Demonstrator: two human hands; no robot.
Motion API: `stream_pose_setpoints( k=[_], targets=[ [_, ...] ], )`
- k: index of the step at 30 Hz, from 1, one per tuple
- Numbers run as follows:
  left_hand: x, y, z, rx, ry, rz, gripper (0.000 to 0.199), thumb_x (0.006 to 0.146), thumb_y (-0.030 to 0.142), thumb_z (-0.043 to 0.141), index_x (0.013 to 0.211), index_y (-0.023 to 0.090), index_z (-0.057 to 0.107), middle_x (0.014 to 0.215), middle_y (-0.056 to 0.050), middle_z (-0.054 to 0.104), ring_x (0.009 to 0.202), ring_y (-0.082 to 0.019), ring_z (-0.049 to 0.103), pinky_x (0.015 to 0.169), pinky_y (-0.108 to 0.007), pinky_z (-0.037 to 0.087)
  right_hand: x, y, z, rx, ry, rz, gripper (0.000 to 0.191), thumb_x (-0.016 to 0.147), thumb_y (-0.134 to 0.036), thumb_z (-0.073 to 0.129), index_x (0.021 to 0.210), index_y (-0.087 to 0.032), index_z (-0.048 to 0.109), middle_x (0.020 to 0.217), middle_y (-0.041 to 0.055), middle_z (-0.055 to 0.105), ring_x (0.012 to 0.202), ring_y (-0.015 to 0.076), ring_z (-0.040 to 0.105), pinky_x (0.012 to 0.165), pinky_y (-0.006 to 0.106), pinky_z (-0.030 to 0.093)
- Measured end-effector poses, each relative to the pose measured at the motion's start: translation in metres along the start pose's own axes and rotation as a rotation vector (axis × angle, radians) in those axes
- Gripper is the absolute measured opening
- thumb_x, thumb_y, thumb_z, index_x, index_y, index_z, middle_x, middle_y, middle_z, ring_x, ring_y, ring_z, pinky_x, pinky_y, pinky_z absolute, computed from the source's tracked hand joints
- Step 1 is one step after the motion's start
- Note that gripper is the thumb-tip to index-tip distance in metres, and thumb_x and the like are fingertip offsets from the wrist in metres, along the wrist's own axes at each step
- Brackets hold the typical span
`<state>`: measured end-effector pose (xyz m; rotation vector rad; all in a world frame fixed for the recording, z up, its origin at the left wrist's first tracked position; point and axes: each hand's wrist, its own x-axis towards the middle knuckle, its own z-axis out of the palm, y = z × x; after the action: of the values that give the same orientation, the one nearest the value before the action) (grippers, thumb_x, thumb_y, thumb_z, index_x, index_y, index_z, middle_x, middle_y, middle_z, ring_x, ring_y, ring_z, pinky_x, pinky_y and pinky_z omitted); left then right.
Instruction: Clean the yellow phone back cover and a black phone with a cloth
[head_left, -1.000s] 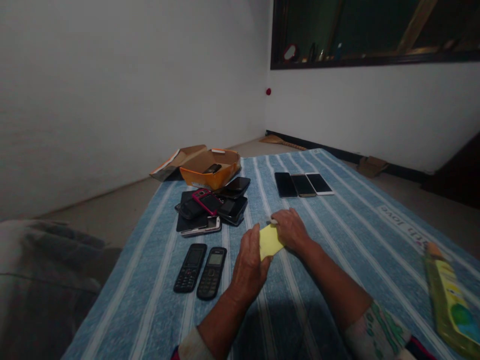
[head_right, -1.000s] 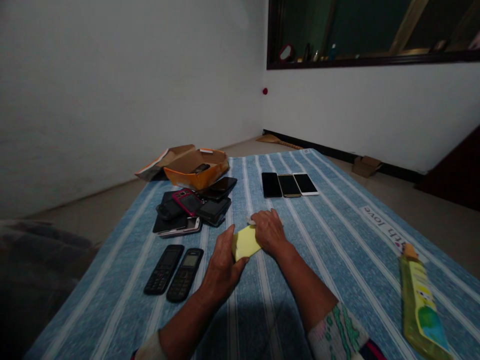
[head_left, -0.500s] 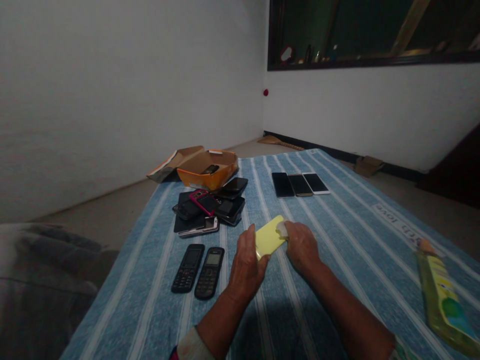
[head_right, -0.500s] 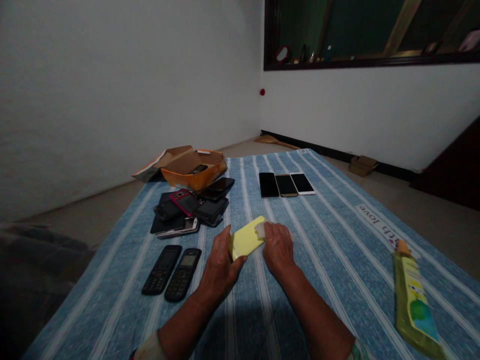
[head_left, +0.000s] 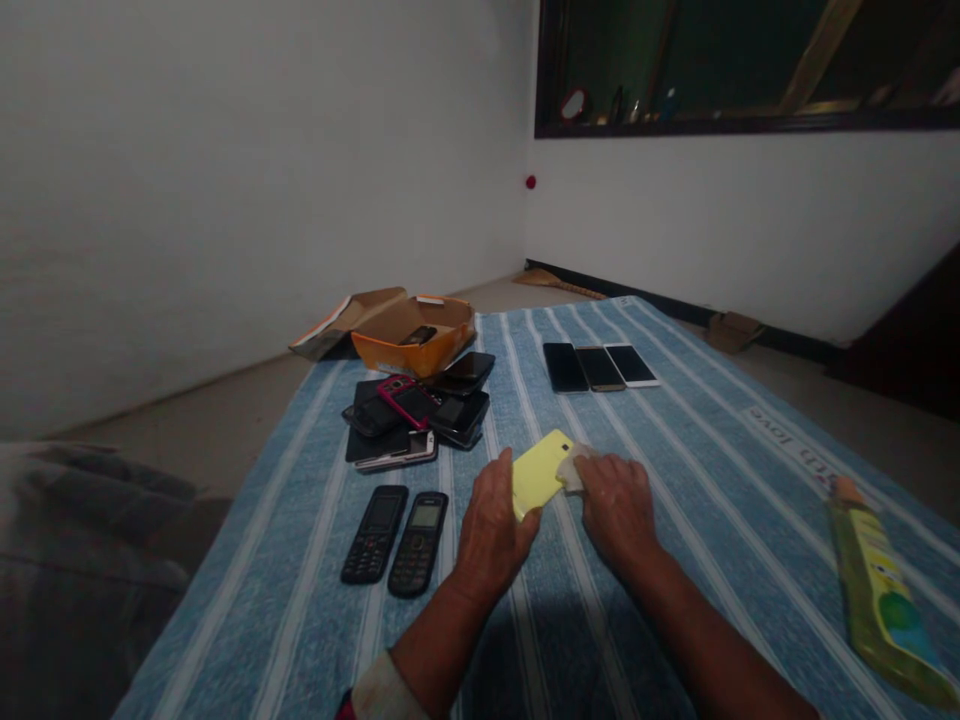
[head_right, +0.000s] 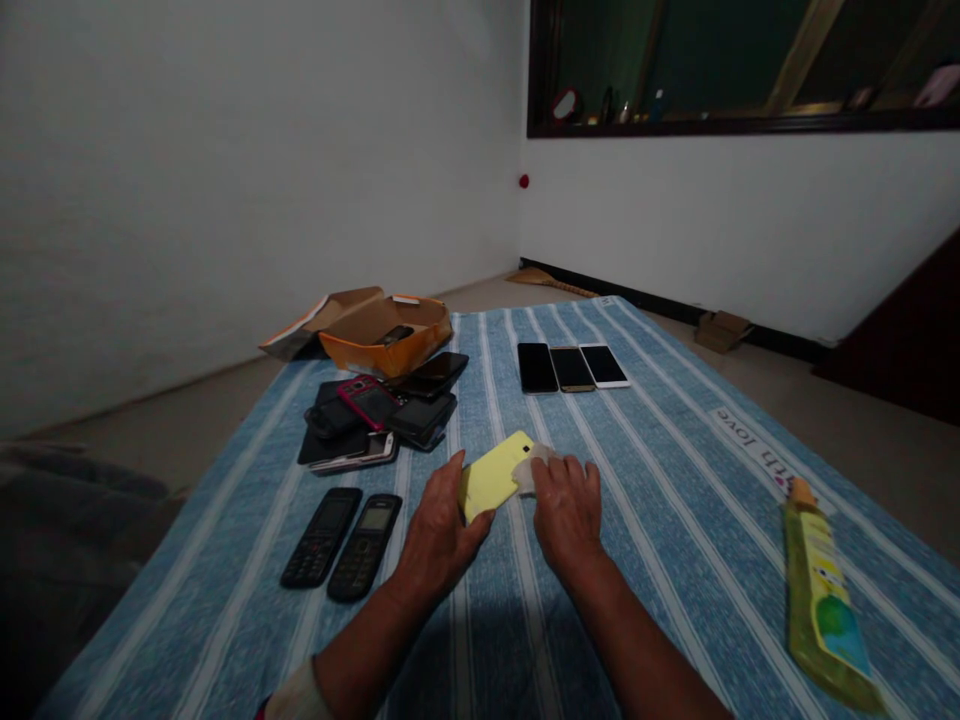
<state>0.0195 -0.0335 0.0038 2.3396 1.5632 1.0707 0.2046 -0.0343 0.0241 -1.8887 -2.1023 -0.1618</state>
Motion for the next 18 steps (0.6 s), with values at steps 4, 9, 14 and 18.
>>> stream_pose_setpoints(
  k=[4, 9, 14, 18],
  targets=[
    [0.001, 0.003, -0.001, 0.017, -0.014, -0.009, 0.077, 0.080, 0.021, 0.061, 0.146, 0.014, 0.022, 0.128, -0.017, 0.053, 0.118, -0.032, 0.052, 0.095, -0.049, 0.050, 0.007, 0.000, -0.008, 0.026, -0.061, 0.075, 0.037, 0.091, -0.009, 0.044, 0.124, -0.017, 0.060, 0.108, 0.0106, 0.069, 0.100, 0.0269, 0.055, 0.082, 0.038, 0.032],
    [0.003, 0.005, -0.001, 0.035, -0.005, 0.008, 0.077, 0.082, 0.023, 0.060, 0.147, 0.014, 0.021, 0.126, -0.017, 0.055, 0.114, -0.031, 0.055, 0.092, -0.047, 0.052, 0.015, -0.018, -0.010, 0.016, -0.155, 0.098, 0.037, 0.088, -0.007, 0.045, 0.121, -0.013, 0.061, 0.104, 0.0127, 0.069, 0.097, 0.0271, 0.058, 0.081, 0.037, 0.034],
    [0.003, 0.005, 0.002, 0.088, 0.037, 0.024, 0.075, 0.084, 0.025, 0.059, 0.147, 0.013, 0.020, 0.124, -0.017, 0.057, 0.112, -0.031, 0.057, 0.090, -0.047, 0.053, 0.003, -0.051, -0.016, 0.013, -0.192, 0.025, 0.035, 0.092, -0.015, 0.049, 0.125, -0.012, 0.060, 0.104, 0.0150, 0.069, 0.096, 0.0276, 0.060, 0.081, 0.038, 0.037],
    [0.002, 0.005, 0.002, 0.102, 0.047, 0.038, 0.076, 0.084, 0.022, 0.057, 0.148, 0.013, 0.017, 0.126, -0.017, 0.056, 0.115, -0.030, 0.056, 0.089, -0.045, 0.054, -0.005, -0.056, -0.020, 0.049, -0.200, -0.058, 0.031, 0.091, -0.014, 0.051, 0.120, -0.015, 0.063, 0.101, 0.0121, 0.070, 0.094, 0.0266, 0.061, 0.081, 0.037, 0.039]
  ],
)
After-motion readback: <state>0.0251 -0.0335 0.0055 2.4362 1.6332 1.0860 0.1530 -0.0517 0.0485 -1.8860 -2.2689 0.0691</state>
